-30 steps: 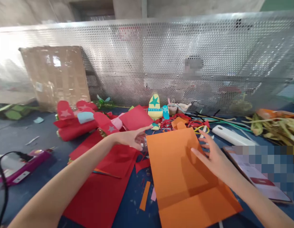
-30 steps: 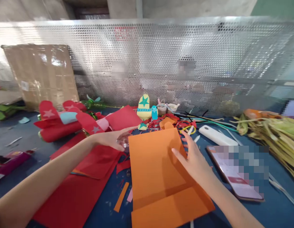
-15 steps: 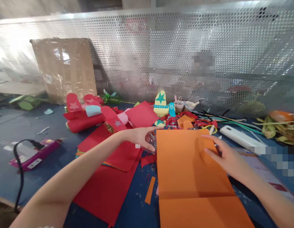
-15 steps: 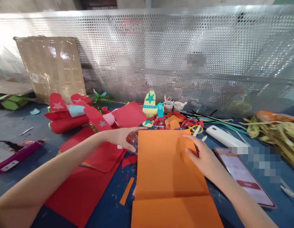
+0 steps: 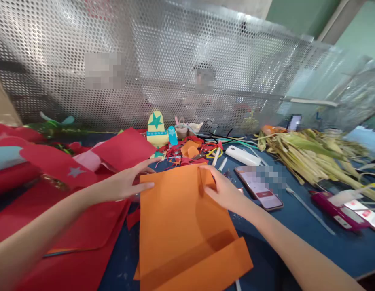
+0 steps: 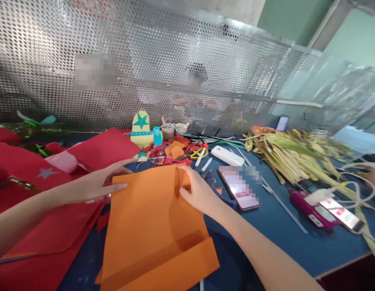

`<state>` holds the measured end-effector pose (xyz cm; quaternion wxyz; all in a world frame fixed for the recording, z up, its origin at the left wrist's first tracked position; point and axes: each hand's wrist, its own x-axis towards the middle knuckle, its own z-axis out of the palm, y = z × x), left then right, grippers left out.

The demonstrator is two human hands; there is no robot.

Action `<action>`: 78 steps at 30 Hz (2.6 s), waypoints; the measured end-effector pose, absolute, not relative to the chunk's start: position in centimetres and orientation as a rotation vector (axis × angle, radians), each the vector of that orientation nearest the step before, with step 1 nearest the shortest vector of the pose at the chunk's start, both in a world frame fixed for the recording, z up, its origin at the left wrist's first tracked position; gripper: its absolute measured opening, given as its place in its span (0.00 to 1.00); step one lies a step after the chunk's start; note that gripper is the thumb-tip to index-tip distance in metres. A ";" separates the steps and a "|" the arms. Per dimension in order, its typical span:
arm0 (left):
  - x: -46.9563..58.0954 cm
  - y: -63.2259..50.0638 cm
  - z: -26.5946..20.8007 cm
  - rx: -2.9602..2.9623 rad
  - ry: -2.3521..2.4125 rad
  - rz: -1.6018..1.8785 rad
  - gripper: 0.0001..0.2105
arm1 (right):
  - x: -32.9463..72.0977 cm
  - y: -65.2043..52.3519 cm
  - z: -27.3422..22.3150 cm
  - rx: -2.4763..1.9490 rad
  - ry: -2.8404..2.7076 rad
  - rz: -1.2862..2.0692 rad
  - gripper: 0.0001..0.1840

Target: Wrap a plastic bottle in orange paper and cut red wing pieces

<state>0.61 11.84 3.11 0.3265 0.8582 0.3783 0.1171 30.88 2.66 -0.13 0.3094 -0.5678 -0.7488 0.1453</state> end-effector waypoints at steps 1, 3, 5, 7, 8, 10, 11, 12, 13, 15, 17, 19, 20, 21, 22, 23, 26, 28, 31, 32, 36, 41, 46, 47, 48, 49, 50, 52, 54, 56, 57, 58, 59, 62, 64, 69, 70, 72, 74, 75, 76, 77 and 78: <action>0.5 11.8 3.1 2.266 0.971 0.298 0.35 | 30.9 2.6 -0.1 -1.491 -1.974 0.379 0.26; 0.4 11.7 3.4 2.269 0.970 0.269 0.34 | 31.1 2.7 -0.3 -1.476 -1.956 0.361 0.26; 0.4 11.4 3.6 2.250 0.969 0.249 0.32 | 31.4 3.0 -0.7 -1.464 -1.944 0.345 0.26; 0.5 11.2 3.6 2.249 0.929 0.251 0.29 | 31.6 3.3 -1.1 -1.450 -1.949 0.334 0.26; 0.5 11.2 3.6 2.253 0.914 0.248 0.27 | 31.5 3.4 -1.2 -1.442 -1.953 0.329 0.26; 0.7 11.2 3.4 2.277 0.924 0.258 0.23 | 31.4 3.4 -1.2 -1.421 -1.989 0.284 0.25; 0.7 11.2 3.2 2.305 0.938 0.273 0.22 | 31.2 3.4 -1.2 -1.414 -2.018 0.237 0.25; 0.8 11.2 3.1 2.343 0.948 0.299 0.21 | 31.1 3.3 -1.2 -1.411 -2.051 0.177 0.26; 0.9 11.3 3.0 2.388 0.951 0.331 0.20 | 31.0 3.3 -1.1 -1.413 -2.081 0.107 0.26; 1.0 11.3 2.8 2.464 0.935 0.391 0.20 | 30.9 3.1 -1.1 -1.426 -2.118 -0.026 0.27; 1.1 11.3 2.7 2.482 0.919 0.422 0.21 | 30.8 3.1 -1.2 -1.431 -2.112 -0.094 0.28; 1.1 11.2 2.5 2.457 0.908 0.446 0.23 | 30.9 3.2 -1.4 -1.421 -2.065 -0.081 0.28; 1.1 11.2 2.5 2.440 0.904 0.460 0.24 | 31.0 3.3 -1.5 -1.411 -2.033 -0.039 0.28; 1.2 11.2 2.4 2.424 0.901 0.472 0.24 | 31.1 3.4 -1.5 -1.403 -2.001 0.012 0.27; 1.2 11.1 2.4 2.412 0.901 0.482 0.23 | 31.2 3.5 -1.6 -1.396 -1.977 0.065 0.27; 1.3 11.1 2.3 2.405 0.901 0.488 0.22 | 31.3 3.6 -1.7 -1.390 -1.963 0.112 0.26; 1.5 10.9 2.2 2.399 0.917 0.530 0.22 | 31.5 3.8 -1.8 -1.376 -1.968 0.175 0.24; 1.6 10.8 2.0 2.421 0.922 0.554 0.22 | 31.5 3.7 -1.7 -1.371 -1.963 0.180 0.22; 1.7 10.9 1.7 2.517 0.838 0.546 0.19 | 31.2 3.2 -1.1 -1.404 -1.940 0.031 0.22; 1.7 11.0 1.6 2.546 0.805 0.543 0.18 | 31.0 3.0 -0.9 -1.410 -1.950 -0.062 0.22; 1.7 11.3 1.2 2.603 0.765 0.561 0.18 | 30.5 2.7 -0.3 -1.302 -2.175 -0.321 0.24; 1.8 11.1 1.2 2.659 0.780 0.532 0.21 | 30.6 3.2 -0.8 -1.334 -2.372 -0.281 0.33; 1.8 11.1 1.0 2.671 0.824 0.433 0.37 | 30.7 3.7 -1.2 -1.402 -2.307 -0.287 0.34; 1.8 11.1 1.0 2.673 0.828 0.423 0.39 | 30.7 3.8 -1.2 -1.402 -2.304 -0.298 0.34; 1.9 11.2 0.9 2.674 0.835 0.421 0.41 | 30.6 3.9 -1.2 -1.399 -2.305 -0.310 0.34; 1.8 11.2 0.8 2.674 0.848 0.421 0.41 | 30.6 4.0 -1.2 -1.392 -2.309 -0.322 0.35; 1.8 11.2 0.8 2.674 0.865 0.424 0.42 | 30.5 4.0 -1.2 -1.384 -2.314 -0.333 0.35; 1.8 11.2 0.7 2.677 0.903 0.437 0.41 | 30.4 4.1 -1.1 -1.383 -2.326 -0.353 0.37; 1.9 11.2 0.7 2.689 0.920 0.458 0.38 | 30.3 4.1 -1.1 -1.396 -2.338 -0.376 0.38; 2.0 11.3 0.6 2.706 0.893 0.452 0.36 | 30.3 4.0 -1.2 -1.410 -2.349 -0.395 0.38; 2.0 11.3 0.7 2.714 0.874 0.436 0.36 | 30.3 3.9 -1.2 -1.414 -2.351 -0.395 0.37; 2.1 11.3 0.7 2.721 0.859 0.414 0.36 | 30.3 3.9 -1.2 -1.413 -2.350 -0.389 0.37; 2.2 11.3 0.7 2.726 0.855 0.391 0.36 | 30.3 3.9 -1.2 -1.410 -2.348 -0.377 0.36; 2.4 11.2 0.8 2.736 0.876 0.338 0.37 | 30.3 3.8 -1.3 -1.394 -2.344 -0.323 0.34; 2.4 11.1 1.0 2.727 0.891 0.336 0.37 | 30.2 3.8 -1.3 -1.397 -2.328 -0.303 0.33; 1.9 10.8 2.5 2.631 0.918 0.513 0.35 | 30.2 3.2 -0.5 -1.434 -2.041 -0.307 0.37; 1.7 10.7 3.0 2.585 0.950 0.550 0.36 | 30.4 3.1 -0.2 -1.427 -1.976 -0.293 0.40; 1.5 10.5 4.0 2.448 1.029 0.579 0.37 | 30.7 3.0 0.4 -1.409 -1.878 -0.256 0.46; 1.4 10.3 4.9 2.282 1.056 0.566 0.37 | 31.1 2.9 0.8 -1.406 -1.799 -0.236 0.51; 1.4 10.1 5.2 2.203 1.036 0.556 0.36 | 31.2 2.9 1.0 -1.409 -1.761 -0.243 0.52; 1.5 10.0 5.5 2.135 0.995 0.555 0.35 | 31.2 2.9 1.1 -1.414 -1.723 -0.260 0.52; 1.6 9.8 5.6 2.079 0.943 0.556 0.33 | 31.3 3.0 1.1 -1.418 -1.682 -0.287 0.52; 1.8 9.5 5.8 2.034 0.894 0.562 0.31 | 31.2 3.0 1.2 -1.417 -1.639 -0.312 0.50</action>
